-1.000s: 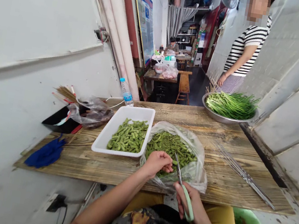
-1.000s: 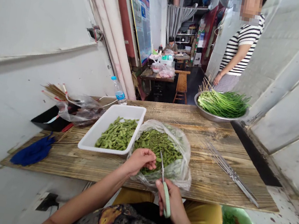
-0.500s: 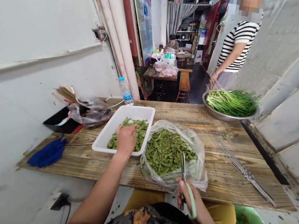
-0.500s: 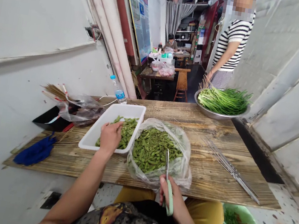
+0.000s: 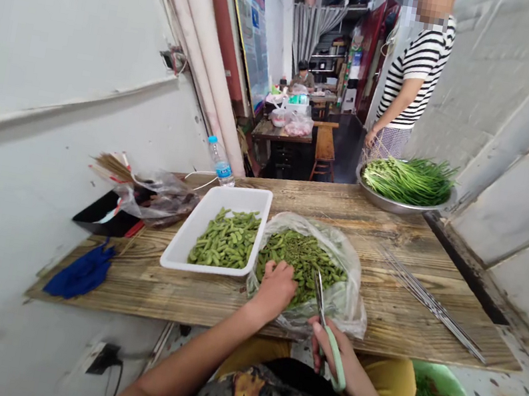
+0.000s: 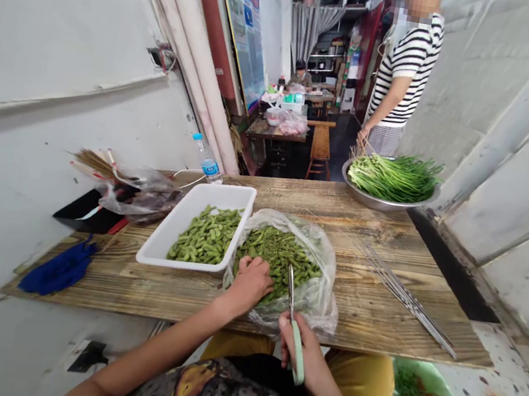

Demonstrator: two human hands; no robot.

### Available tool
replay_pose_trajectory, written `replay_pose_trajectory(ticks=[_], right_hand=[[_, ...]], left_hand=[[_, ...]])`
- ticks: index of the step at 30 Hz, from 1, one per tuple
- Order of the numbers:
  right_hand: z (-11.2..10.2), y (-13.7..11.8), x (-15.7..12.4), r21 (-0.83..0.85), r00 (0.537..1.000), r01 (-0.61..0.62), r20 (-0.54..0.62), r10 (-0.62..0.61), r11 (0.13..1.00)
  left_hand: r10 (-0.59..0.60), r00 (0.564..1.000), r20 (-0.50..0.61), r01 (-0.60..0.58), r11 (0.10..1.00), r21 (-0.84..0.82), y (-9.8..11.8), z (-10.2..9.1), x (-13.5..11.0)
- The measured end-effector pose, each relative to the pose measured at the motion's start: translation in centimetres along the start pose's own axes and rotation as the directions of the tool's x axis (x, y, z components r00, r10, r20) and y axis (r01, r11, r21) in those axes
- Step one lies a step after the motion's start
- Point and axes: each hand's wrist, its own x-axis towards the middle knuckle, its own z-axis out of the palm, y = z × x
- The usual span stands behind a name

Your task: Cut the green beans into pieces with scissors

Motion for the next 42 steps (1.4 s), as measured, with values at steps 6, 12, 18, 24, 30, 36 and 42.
replay_pose_trajectory(ticks=[6,12,18,24,30,36,42], right_hand=[[0.0,-0.3,-0.2,-0.147,1.0,0.01,0.009,-0.009,0.989],[0.1,-1.7,-0.5,-0.278,0.999,0.041,-0.022,-0.049,0.96],[0.2,-2.3,-0.7,-0.299,0.998,0.024,-0.046,-0.039,0.954],[0.8,-2.1,-0.7,-0.25,1.0,0.004,-0.003,-0.005,0.968],[1.0,-2.1,-0.6,-0.166,1.0,0.007,0.009,-0.006,0.986],[0.9,-1.9,-0.4,-0.134,0.999,-0.031,-0.031,0.027,0.99],[0.7,-1.9,-0.3,-0.14,1.0,-0.013,-0.027,0.01,0.99]], left_hand=[[-0.111,0.994,0.018,0.107,0.891,-0.442,0.1,-0.8,0.0],[-0.239,0.966,0.098,0.215,0.532,-0.819,0.7,-1.1,-0.4],[-0.371,0.927,-0.06,0.191,0.602,-0.776,0.9,-0.7,-0.4],[-0.442,0.895,-0.061,0.224,0.565,-0.794,1.8,-0.5,-0.7],[-0.492,0.868,-0.064,0.25,0.546,-0.8,2.7,-0.1,-0.9],[-0.494,0.869,-0.04,0.243,0.496,-0.834,2.7,-0.2,-0.9],[-0.465,0.861,0.207,0.247,0.027,-0.969,1.8,-0.4,-0.2]])
